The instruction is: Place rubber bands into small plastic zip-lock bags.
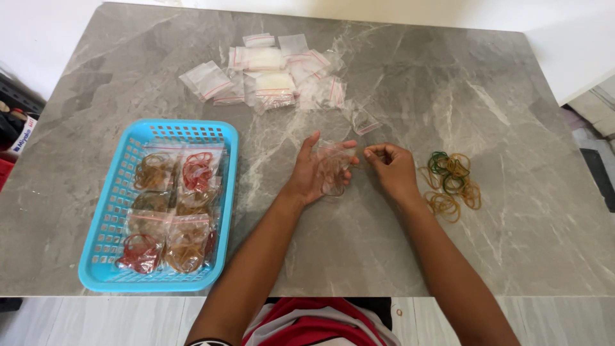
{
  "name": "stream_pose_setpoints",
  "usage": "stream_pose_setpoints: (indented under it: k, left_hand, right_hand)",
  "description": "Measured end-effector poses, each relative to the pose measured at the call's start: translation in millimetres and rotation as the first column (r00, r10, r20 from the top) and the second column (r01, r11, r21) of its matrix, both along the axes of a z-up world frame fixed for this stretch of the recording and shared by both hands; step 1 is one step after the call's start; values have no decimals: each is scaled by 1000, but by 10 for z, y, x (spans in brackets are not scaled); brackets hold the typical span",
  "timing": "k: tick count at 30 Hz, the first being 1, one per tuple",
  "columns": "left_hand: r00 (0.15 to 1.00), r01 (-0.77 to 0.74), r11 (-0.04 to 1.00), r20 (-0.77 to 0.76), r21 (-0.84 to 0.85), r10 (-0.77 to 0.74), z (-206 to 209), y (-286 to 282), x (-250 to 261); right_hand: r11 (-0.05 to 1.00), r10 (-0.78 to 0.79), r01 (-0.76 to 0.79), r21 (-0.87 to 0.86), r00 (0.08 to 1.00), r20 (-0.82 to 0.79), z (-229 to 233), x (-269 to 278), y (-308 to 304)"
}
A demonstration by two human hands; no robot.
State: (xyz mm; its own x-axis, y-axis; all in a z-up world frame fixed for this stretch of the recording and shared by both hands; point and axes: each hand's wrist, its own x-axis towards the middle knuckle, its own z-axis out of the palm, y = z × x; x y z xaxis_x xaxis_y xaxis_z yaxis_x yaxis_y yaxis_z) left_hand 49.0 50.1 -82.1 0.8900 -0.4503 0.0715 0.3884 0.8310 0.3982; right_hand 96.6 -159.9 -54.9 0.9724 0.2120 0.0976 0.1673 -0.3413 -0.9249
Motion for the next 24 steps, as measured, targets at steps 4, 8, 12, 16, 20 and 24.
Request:
stream_pose_setpoints:
  k: [4, 8, 12, 16, 20, 24]
  left_hand:
    - [1000, 17, 1000, 8, 19, -17, 25, 15, -22]
    - [996, 84, 996, 30, 23, -84, 57, -49, -165]
    - [987, 147, 989, 71, -5, -146, 100, -37, -94]
    - [982, 175, 984, 82, -27, -172, 120, -9, -69]
    - [983, 167, 985, 76, -33, -165, 62, 5, -69]
    - [985, 149, 989, 96, -24, -146, 13, -8, -19]
  right_hand:
    - [1000, -9, 9, -5, 1000, 5, 8, -84, 2]
    - [997, -13, 17, -74, 999, 50, -96, -134, -68]
    - [996, -12, 19, -85, 997, 75, 49, -165, -18]
    - [987, 16, 5, -161, 991, 132, 45, -164, 13]
    - [993, -2, 11, -113, 997, 82, 119, -218, 32]
    - [986, 8, 0, 166, 999, -48, -121, -8, -86]
